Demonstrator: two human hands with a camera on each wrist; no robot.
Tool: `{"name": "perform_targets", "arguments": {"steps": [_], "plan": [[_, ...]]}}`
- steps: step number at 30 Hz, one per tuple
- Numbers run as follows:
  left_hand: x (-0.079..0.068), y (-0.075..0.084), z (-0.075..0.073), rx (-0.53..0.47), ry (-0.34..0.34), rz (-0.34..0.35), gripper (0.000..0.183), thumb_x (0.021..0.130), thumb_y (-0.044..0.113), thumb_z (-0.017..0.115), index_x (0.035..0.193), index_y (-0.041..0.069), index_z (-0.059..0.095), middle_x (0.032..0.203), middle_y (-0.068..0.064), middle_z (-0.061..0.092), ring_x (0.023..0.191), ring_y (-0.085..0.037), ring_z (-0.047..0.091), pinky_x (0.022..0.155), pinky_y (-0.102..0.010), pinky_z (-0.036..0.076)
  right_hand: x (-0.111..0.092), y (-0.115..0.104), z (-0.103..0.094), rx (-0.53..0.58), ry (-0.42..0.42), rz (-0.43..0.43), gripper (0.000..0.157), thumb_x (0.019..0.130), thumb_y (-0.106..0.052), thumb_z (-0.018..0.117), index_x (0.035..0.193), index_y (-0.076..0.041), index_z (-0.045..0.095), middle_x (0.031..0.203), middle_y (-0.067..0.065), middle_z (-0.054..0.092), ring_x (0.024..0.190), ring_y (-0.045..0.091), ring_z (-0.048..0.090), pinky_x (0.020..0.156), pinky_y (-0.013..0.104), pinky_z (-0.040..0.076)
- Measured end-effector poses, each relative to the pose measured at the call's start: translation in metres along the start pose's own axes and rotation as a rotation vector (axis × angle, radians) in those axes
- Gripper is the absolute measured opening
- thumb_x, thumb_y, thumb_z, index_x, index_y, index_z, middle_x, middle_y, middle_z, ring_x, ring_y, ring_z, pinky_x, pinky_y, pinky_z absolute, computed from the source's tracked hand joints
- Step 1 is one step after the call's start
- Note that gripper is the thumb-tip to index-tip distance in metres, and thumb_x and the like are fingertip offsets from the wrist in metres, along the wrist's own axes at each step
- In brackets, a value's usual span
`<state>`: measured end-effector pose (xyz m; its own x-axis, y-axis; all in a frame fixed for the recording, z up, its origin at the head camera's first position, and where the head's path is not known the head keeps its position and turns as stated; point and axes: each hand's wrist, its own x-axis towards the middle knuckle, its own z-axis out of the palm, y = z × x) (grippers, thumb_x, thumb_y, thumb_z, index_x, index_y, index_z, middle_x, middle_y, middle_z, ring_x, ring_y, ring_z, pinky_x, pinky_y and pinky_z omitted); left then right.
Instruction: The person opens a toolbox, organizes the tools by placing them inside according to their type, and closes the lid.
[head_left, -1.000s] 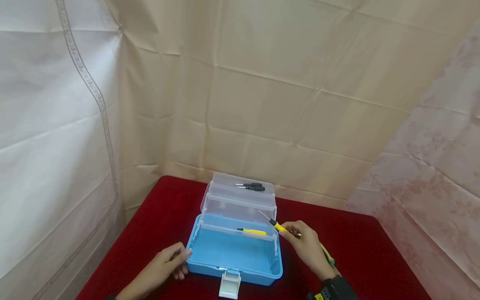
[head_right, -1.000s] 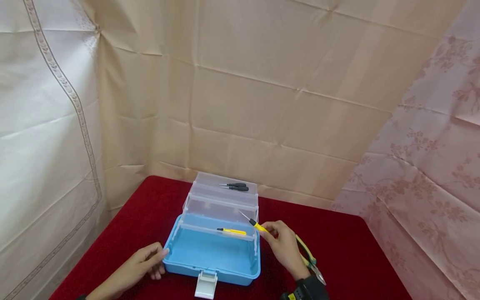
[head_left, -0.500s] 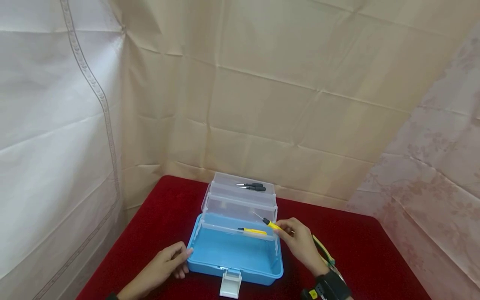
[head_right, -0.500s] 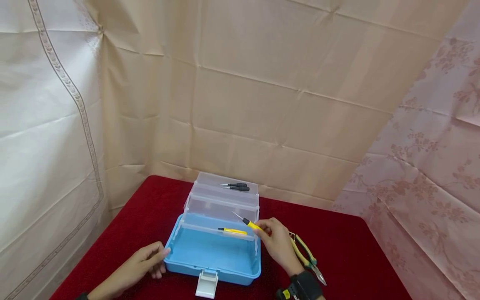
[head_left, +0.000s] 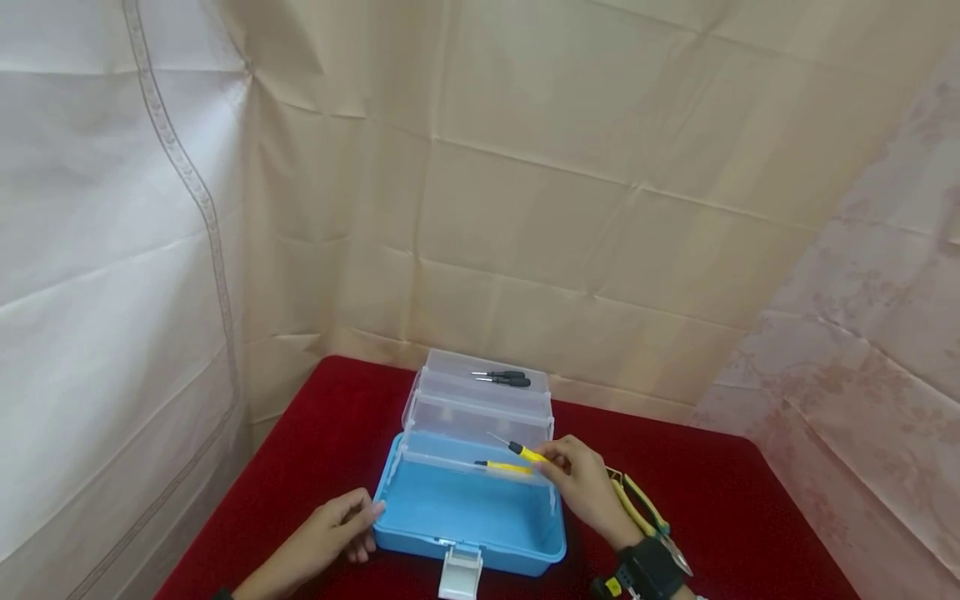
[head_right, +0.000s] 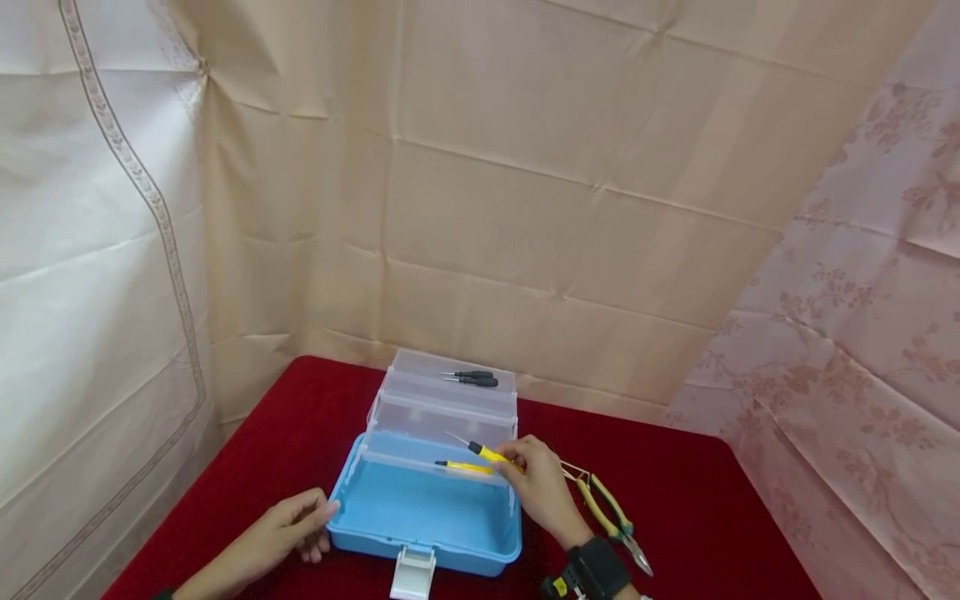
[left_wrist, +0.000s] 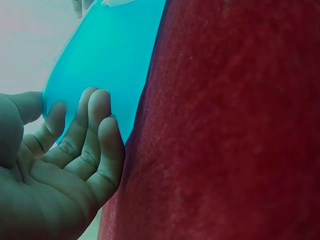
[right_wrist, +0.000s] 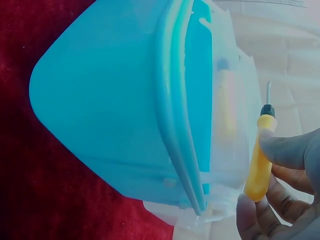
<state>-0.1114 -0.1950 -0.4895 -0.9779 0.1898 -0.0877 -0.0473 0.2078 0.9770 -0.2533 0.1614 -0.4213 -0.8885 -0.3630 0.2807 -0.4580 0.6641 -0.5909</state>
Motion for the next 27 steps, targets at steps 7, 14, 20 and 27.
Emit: {"name": "perform_targets", "arguments": {"steps": [7,14,20,27], "plan": [[0.001,-0.001,0.001,-0.007,0.0,-0.005,0.04,0.101,0.044,0.049,0.095,0.004,0.052,0.083,-0.011,0.065,0.073,-0.023,0.063,0.064,-0.036,0.053,0.003,-0.002,0.005,-0.011,-0.008,-0.044,0.012,0.086,-0.018,0.074,0.098,-0.019,0.073,0.085,-0.006,0.057,0.076,0.015,0.053,0.058,0.023,0.048],[0.0,0.0,-0.001,-0.002,0.004,-0.002,0.039,0.102,0.041,0.048,0.095,0.003,0.051,0.083,-0.012,0.065,0.072,-0.023,0.062,0.064,-0.036,0.053,0.011,-0.005,0.011,-0.03,-0.016,-0.108,0.012,0.087,-0.019,0.074,0.098,-0.02,0.073,0.09,-0.007,0.059,0.078,0.014,0.055,0.063,0.022,0.05],[-0.001,-0.001,-0.003,0.003,0.001,0.002,0.038,0.103,0.041,0.048,0.095,0.003,0.051,0.083,-0.012,0.065,0.072,-0.023,0.063,0.064,-0.037,0.053,0.014,-0.009,0.014,-0.027,-0.03,-0.124,0.013,0.086,-0.017,0.074,0.1,-0.019,0.073,0.092,-0.006,0.06,0.081,0.014,0.055,0.065,0.023,0.05],[-0.001,0.0,-0.004,0.004,0.007,-0.005,0.039,0.102,0.041,0.048,0.095,0.004,0.051,0.083,-0.011,0.065,0.072,-0.023,0.062,0.064,-0.036,0.053,0.016,-0.009,0.018,-0.051,-0.043,-0.174,0.014,0.087,-0.02,0.074,0.1,-0.019,0.073,0.095,-0.008,0.061,0.088,0.011,0.056,0.074,0.027,0.05]]}}
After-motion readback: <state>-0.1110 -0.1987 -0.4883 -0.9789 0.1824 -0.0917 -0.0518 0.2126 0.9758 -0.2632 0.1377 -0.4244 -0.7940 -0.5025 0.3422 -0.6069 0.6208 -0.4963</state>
